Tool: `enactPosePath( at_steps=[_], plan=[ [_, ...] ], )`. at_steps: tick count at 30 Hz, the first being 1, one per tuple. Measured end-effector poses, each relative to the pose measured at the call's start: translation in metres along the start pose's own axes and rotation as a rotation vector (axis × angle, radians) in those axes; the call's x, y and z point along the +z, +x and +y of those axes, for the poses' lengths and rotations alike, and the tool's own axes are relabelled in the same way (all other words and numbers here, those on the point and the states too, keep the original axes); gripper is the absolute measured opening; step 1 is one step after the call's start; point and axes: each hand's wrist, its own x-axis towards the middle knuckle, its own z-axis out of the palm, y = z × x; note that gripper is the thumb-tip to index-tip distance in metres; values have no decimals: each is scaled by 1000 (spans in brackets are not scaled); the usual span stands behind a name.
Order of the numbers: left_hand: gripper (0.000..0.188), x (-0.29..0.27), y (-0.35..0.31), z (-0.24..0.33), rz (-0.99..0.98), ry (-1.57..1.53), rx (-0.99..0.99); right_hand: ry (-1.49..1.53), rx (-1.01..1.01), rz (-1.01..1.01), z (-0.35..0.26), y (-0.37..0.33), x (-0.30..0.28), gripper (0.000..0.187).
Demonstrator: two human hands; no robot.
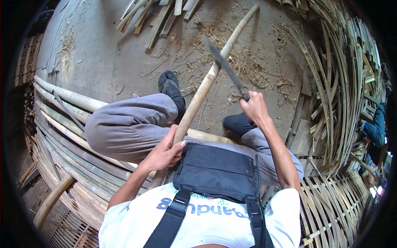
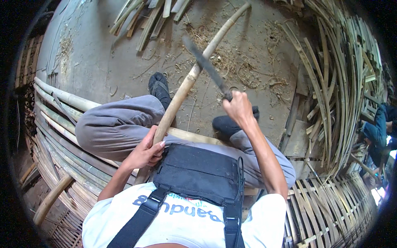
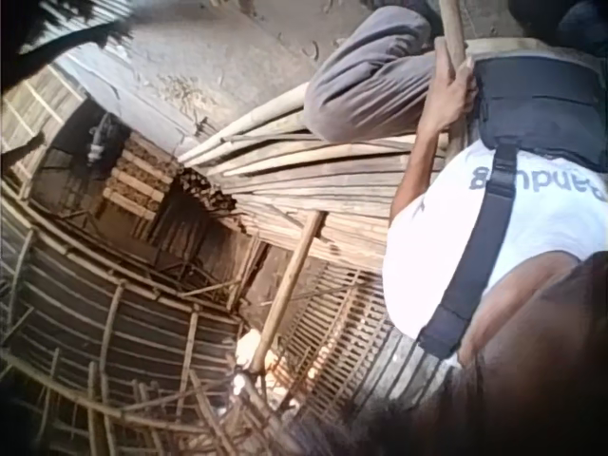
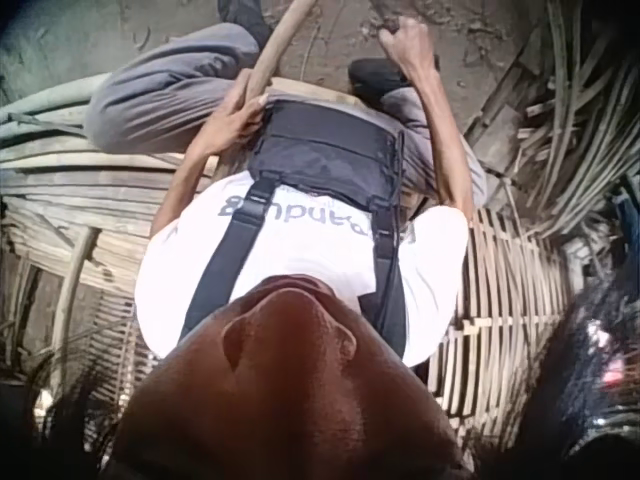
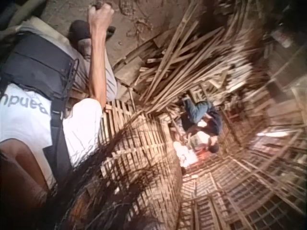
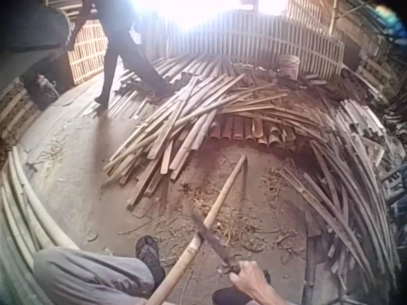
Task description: The person scrapes and trims a bamboo strip using a knife, turning and shifting the bamboo to shave its surface and edges.
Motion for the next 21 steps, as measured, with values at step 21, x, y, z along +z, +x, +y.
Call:
enactPosePath(
  at_steps=[21],
  plan=[
    [19, -12, 10, -4, -5, 30, 90, 94, -77, -11, -5, -18, 24, 21]
  ],
)
